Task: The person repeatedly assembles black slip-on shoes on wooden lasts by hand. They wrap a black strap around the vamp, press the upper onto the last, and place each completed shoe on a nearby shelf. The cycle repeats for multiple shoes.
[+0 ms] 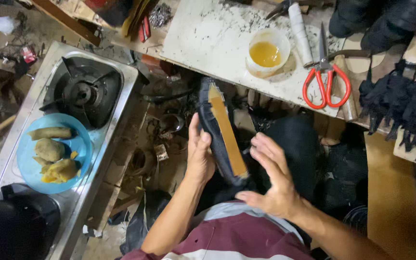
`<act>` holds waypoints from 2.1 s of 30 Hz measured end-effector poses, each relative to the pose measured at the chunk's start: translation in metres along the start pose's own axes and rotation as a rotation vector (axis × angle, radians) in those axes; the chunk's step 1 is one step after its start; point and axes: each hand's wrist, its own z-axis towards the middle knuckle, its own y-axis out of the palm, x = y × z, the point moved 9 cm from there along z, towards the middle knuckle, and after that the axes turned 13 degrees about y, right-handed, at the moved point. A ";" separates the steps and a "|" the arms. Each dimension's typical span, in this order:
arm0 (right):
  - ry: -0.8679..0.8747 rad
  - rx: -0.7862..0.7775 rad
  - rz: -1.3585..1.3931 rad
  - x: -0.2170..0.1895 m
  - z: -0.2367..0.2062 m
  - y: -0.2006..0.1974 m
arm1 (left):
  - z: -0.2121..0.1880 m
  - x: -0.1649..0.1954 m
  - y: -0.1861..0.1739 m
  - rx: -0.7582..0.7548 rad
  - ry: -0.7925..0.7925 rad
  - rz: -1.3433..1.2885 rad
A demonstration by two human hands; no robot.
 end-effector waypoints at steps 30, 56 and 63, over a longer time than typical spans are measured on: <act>-0.028 0.070 -0.790 0.076 0.208 -0.072 | -0.021 0.031 0.001 -0.188 -0.074 -0.245; -0.402 0.102 -0.610 -0.035 0.031 0.022 | -0.010 0.012 0.025 -0.188 0.141 -0.001; -0.360 0.054 -0.547 -0.042 0.030 0.028 | -0.009 0.011 0.023 -0.203 0.135 0.062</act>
